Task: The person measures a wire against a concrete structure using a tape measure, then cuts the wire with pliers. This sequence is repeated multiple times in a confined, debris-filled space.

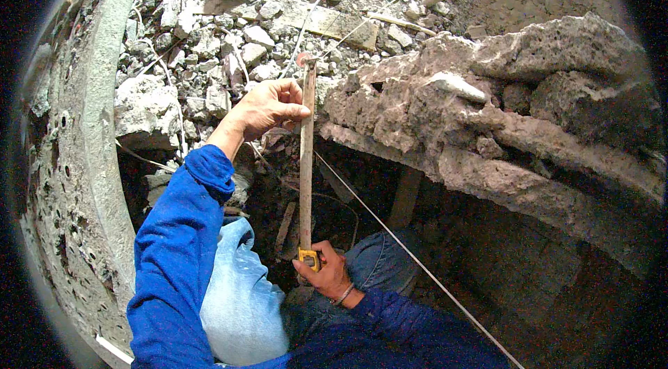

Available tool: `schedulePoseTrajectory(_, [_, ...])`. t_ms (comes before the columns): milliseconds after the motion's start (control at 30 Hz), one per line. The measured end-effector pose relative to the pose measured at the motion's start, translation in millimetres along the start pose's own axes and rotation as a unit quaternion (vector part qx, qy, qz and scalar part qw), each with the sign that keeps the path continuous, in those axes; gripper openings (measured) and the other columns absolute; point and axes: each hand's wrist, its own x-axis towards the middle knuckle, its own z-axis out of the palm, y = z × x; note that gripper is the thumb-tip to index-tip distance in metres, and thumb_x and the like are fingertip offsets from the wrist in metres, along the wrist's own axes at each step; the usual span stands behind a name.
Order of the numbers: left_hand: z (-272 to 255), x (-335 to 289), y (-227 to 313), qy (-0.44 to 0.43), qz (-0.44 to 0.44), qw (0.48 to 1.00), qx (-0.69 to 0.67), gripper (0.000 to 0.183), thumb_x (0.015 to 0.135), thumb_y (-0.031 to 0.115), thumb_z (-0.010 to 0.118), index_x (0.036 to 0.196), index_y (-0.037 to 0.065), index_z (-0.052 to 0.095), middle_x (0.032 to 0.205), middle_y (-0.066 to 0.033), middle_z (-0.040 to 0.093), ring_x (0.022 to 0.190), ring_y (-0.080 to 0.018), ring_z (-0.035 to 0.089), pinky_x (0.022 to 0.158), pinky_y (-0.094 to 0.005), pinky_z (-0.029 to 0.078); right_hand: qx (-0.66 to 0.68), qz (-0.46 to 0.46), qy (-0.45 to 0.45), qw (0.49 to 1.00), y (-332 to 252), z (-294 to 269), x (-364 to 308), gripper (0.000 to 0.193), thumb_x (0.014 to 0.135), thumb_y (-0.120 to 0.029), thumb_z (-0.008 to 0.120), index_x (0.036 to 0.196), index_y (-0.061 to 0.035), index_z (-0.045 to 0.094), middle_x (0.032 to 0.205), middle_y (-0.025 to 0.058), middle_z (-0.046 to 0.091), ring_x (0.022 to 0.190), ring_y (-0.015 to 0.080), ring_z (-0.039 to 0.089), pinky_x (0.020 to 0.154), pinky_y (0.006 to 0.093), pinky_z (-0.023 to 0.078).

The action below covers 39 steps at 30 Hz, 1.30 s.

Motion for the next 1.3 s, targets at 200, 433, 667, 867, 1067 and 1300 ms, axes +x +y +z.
schedulePoseTrajectory(200, [-0.5, 0.3, -0.3, 0.012, -0.001, 1.0, -0.008, 0.014, 0.075, 0.004, 0.072, 0.077, 0.004, 0.058, 0.071, -0.0041, 0.062, 0.06, -0.0108, 0.057, 0.052, -0.0245, 0.045, 0.006, -0.033, 0.036, 0.999, -2.6, 2.3, -0.1, 0.04, 0.073, -0.031, 0.076, 0.094, -0.0053, 0.053, 0.072, 0.0075, 0.064, 0.064, 0.016, 0.063, 0.056, 0.0299, 0.05])
schedulePoseTrajectory(433, [2.0, -1.8, 3.8, 0.006, 0.001, 1.0, -0.002, 0.017, 0.076, 0.006, 0.072, 0.077, 0.006, 0.055, 0.069, -0.0021, 0.059, 0.057, -0.0092, 0.053, 0.051, -0.0234, 0.042, -0.052, -0.044, 0.023, 0.997, -4.9, 1.7, 0.4, 0.039, 0.076, -0.028, 0.075, 0.096, -0.0045, 0.052, 0.075, 0.0096, 0.064, 0.069, 0.0153, 0.064, 0.06, 0.029, 0.051])
schedulePoseTrajectory(667, [3.9, -3.7, 5.9, 0.022, -0.008, 1.0, 0.008, 0.018, 0.076, 0.008, 0.073, 0.078, 0.007, 0.055, 0.07, -0.001, 0.059, 0.059, -0.0081, 0.053, 0.052, -0.0231, 0.042, 0.042, -0.022, 0.015, 0.999, -6.2, 2.0, -1.9, 0.04, 0.075, -0.029, 0.076, 0.097, -0.0048, 0.052, 0.076, 0.0078, 0.062, 0.066, 0.0138, 0.061, 0.059, 0.0292, 0.05])
schedulePoseTrajectory(867, [3.9, -3.3, 6.5, 0.017, -0.014, 1.0, 0.002, 0.02, 0.076, 0.01, 0.074, 0.08, 0.007, 0.055, 0.072, -0.0011, 0.059, 0.06, -0.0085, 0.053, 0.053, -0.0236, 0.043, 0.043, -0.044, 0.025, 0.998, 4.3, 5.7, -0.1, 0.041, 0.075, -0.03, 0.076, 0.096, -0.0055, 0.052, 0.073, 0.006, 0.059, 0.065, 0.0121, 0.059, 0.057, 0.0284, 0.049])
schedulePoseTrajectory(1067, [2.7, -0.8, 4.6, 0.013, -0.018, 1.0, 0.01, 0.022, 0.074, 0.011, 0.075, 0.081, 0.007, 0.055, 0.069, -0.0011, 0.058, 0.058, -0.0085, 0.052, 0.052, -0.0232, 0.041, 0.021, -0.01, -0.021, 0.999, 7.5, 2.0, -1.8, 0.04, 0.077, -0.026, 0.074, 0.1, -0.0025, 0.051, 0.087, 0.0082, 0.063, 0.078, 0.0117, 0.061, 0.068, 0.0259, 0.049])
schedulePoseTrajectory(1300, [1.4, 1.5, 0.7, 0.007, -0.01, 1.0, -0.004, 0.022, 0.074, 0.01, 0.075, 0.081, 0.007, 0.055, 0.07, -0.0009, 0.059, 0.057, -0.0082, 0.052, 0.051, -0.0225, 0.041, 0.001, -0.028, -0.021, 0.999, 2.6, -0.4, -2.4, 0.039, 0.078, -0.027, 0.073, 0.099, -0.0027, 0.051, 0.086, 0.0084, 0.063, 0.077, 0.0105, 0.06, 0.066, 0.0248, 0.048])
